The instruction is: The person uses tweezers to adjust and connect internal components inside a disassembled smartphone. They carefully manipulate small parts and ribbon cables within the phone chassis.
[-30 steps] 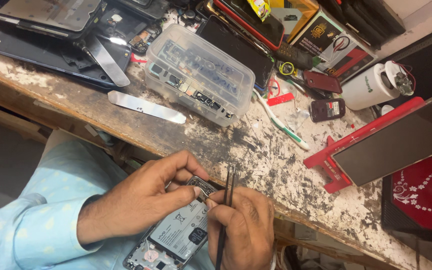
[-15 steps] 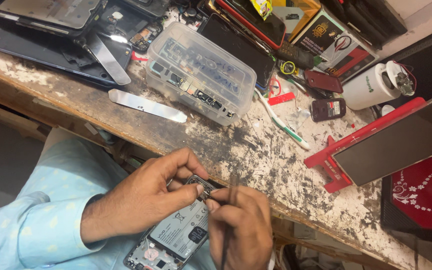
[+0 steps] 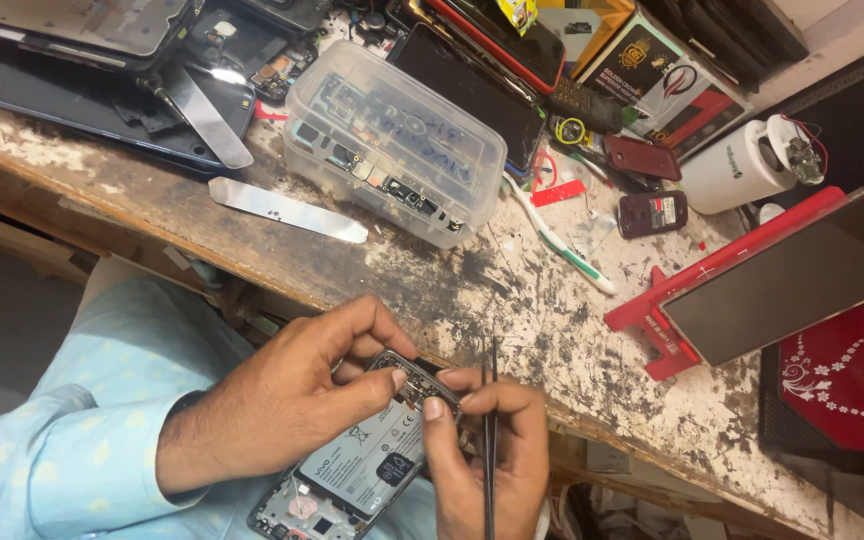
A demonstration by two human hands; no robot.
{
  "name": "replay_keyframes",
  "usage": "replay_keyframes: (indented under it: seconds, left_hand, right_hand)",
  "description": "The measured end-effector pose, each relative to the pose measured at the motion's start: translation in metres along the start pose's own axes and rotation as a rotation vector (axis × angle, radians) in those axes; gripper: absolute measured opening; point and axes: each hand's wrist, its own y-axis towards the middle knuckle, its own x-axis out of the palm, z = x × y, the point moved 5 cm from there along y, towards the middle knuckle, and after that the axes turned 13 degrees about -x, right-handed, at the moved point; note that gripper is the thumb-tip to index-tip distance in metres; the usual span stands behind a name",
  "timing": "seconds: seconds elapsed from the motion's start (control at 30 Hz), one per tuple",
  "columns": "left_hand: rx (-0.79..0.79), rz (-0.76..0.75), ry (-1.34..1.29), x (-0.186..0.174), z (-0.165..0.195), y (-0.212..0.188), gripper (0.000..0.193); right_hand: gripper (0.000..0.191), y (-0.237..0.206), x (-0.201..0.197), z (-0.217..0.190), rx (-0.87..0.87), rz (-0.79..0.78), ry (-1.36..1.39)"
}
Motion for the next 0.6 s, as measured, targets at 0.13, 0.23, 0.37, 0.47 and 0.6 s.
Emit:
replay_keyframes:
  seconds: [0.13, 0.23, 0.37, 0.47, 0.6]
  left_hand:
    - [0.017, 0.009, 0.026, 0.000, 0.001, -0.002, 0.025]
    - [0.019, 0.011, 0.026, 0.000, 0.004, -0.003, 0.024]
    - [-0.020, 0.021, 0.034, 0.000, 0.005, -0.003, 0.027]
    - [-0.050, 0.028, 0.043, 0.000, 0.006, -0.002, 0.027]
    - [-0.083, 0.043, 0.070, -0.001, 0.007, 0.001, 0.033]
  right_hand:
    - [0.029, 0.001, 0.005, -0.001, 0.008, -0.002, -0.023]
    - [0.028, 0.003, 0.008, -0.001, 0.005, 0.003, 0.019]
    - [0.027, 0.005, 0.010, 0.003, 0.054, 0.024, 0.113]
    - [0.026, 0.006, 0.010, 0.005, 0.084, 0.024, 0.123]
    - [0.025, 0.008, 0.012, 0.005, 0.083, 0.002, 0.139]
